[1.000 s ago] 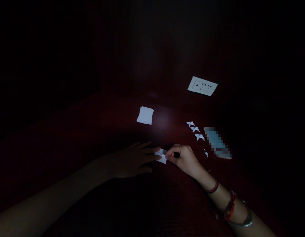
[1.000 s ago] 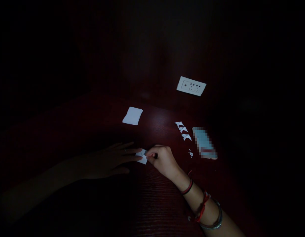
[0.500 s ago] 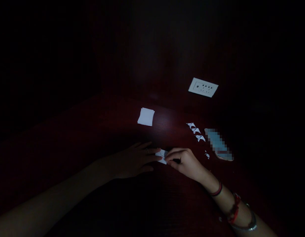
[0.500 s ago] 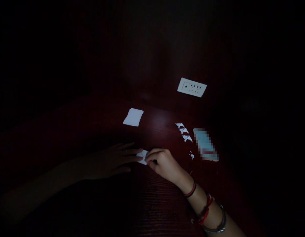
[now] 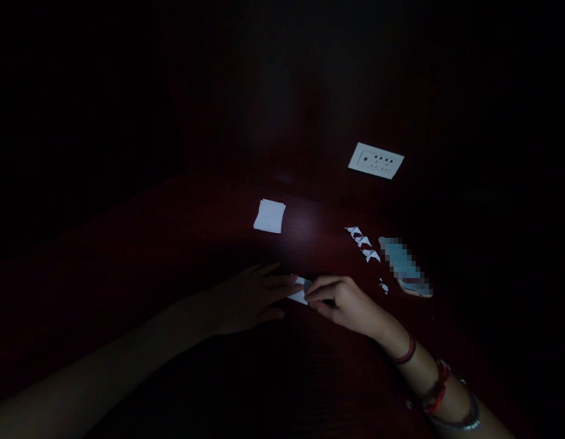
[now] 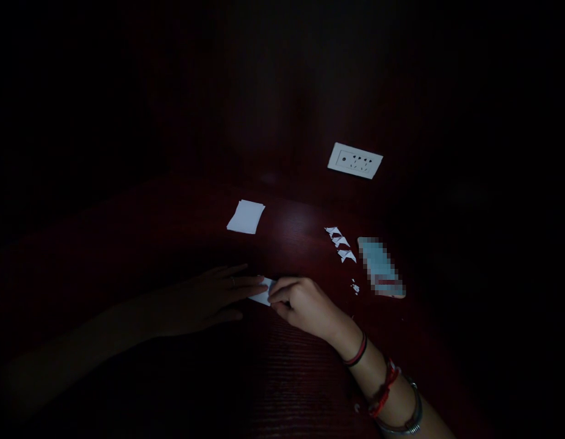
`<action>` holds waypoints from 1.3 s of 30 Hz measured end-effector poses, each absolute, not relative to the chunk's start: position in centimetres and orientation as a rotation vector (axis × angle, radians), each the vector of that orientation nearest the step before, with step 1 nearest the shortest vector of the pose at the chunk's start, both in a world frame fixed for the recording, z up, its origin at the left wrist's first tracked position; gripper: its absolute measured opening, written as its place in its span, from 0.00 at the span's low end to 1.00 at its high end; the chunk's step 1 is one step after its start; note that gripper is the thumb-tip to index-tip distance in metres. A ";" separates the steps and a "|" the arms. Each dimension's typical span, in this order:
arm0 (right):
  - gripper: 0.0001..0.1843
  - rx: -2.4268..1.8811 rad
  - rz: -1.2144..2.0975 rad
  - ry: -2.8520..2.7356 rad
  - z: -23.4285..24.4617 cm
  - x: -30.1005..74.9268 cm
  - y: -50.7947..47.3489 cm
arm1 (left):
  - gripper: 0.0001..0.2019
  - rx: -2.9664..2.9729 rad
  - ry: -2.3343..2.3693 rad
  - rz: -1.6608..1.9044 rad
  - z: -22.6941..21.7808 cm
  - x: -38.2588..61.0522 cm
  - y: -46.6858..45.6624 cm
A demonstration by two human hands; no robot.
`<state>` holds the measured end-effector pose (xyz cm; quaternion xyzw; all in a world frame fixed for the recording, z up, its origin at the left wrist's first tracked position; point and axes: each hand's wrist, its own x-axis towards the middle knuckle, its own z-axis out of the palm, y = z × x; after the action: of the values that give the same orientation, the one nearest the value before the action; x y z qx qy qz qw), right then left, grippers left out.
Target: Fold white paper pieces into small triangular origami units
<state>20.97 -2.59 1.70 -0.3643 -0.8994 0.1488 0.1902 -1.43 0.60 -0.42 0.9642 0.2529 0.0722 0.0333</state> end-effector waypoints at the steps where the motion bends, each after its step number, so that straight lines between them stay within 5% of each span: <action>1: 0.12 -1.024 0.423 -2.527 1.7 21.0 -2.6 | 0.22 2.982 0.767 0.232 -0.6 -1.4 0.6; 13: 0.11 -1.073 0.420 -2.487 1.8 21.2 -2.2 | 0.20 3.051 0.850 0.313 -0.8 -0.7 0.3; 27: 0.12 -1.113 -0.119 -2.843 3.5 20.8 -2.6 | 0.18 3.018 0.891 0.328 -0.5 -0.6 0.0; 39: 0.11 -1.199 -0.061 -2.796 4.2 21.9 -3.1 | 0.17 3.005 0.870 0.414 -0.5 -0.6 0.0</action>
<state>21.93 -3.10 4.23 -0.3936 -0.9178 -0.0201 0.0494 -0.63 -0.02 -0.48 0.9522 0.2757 0.1312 -0.0072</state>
